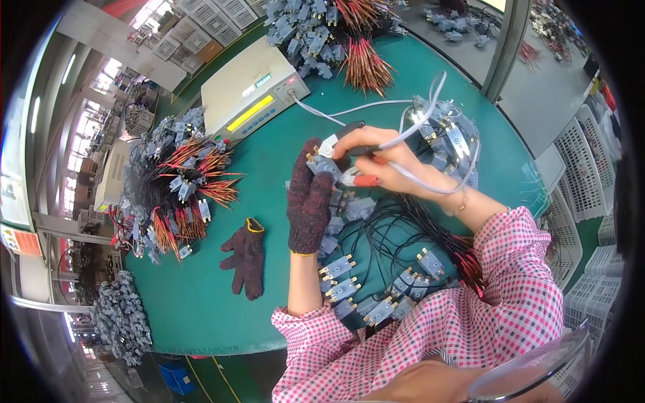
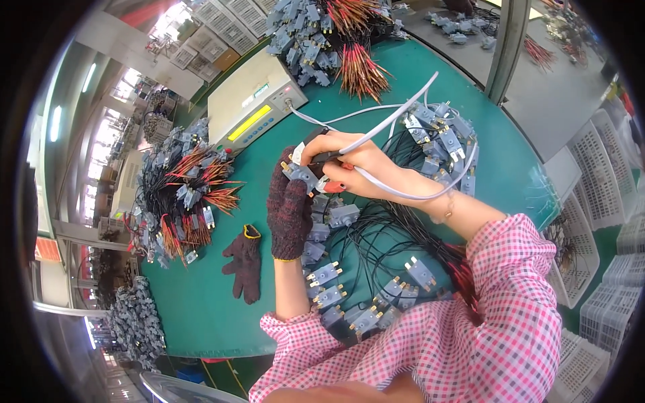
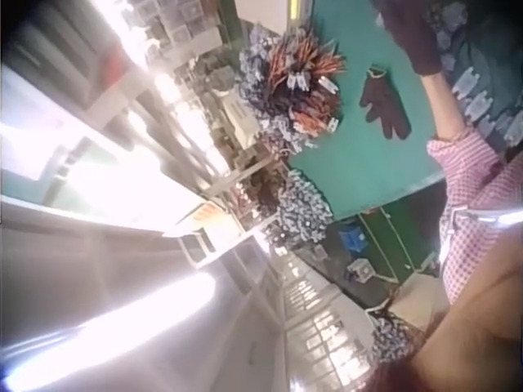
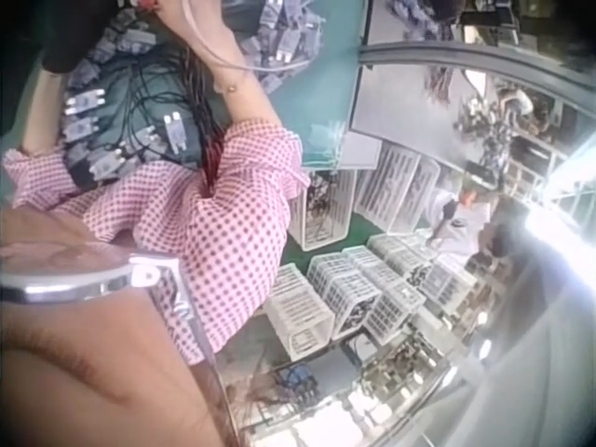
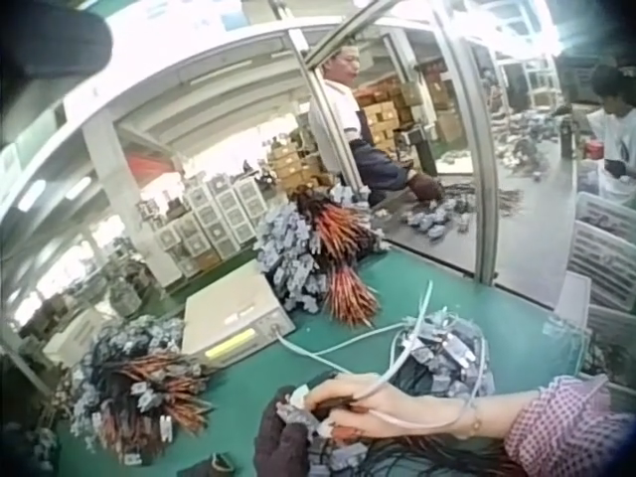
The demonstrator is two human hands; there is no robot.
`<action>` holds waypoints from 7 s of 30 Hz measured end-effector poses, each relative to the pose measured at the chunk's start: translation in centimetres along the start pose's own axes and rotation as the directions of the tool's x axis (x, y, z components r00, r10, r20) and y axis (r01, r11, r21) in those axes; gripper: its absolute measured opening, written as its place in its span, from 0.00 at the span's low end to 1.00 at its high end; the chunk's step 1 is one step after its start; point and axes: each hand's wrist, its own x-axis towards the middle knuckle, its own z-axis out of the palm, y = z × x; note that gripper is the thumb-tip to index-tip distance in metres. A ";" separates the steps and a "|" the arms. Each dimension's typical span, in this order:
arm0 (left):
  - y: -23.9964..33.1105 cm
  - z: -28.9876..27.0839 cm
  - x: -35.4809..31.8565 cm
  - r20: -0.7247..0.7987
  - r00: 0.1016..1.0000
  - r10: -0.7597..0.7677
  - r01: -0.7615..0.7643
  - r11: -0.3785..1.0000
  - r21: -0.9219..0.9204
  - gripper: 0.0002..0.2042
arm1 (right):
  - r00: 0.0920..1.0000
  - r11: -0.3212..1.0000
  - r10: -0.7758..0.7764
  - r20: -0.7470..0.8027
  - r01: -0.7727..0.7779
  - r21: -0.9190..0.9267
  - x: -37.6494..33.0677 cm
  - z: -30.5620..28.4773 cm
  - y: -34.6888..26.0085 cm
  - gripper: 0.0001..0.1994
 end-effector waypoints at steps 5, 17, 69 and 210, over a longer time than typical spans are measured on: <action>0.5 0.6 0.0 -0.047 0.999 -0.002 0.003 1.000 0.028 0.28 | 0.998 0.998 0.060 0.029 -0.060 0.006 0.3 -0.3 -0.4 0.15; 1.8 0.7 -0.1 0.019 0.999 -0.033 0.036 0.985 -0.167 0.27 | 0.993 0.991 0.118 -0.002 -0.118 0.058 0.3 -0.2 -1.4 0.16; 1.5 1.0 0.1 0.022 0.999 -0.031 0.035 0.976 -0.217 0.30 | 0.953 0.915 0.302 0.029 -0.298 0.273 -0.1 -0.1 -1.2 0.17; 1.7 1.5 -0.1 0.037 0.999 -0.038 0.049 0.926 -0.374 0.27 | 0.959 0.901 0.251 0.135 -0.282 0.329 0.1 -0.8 -1.1 0.14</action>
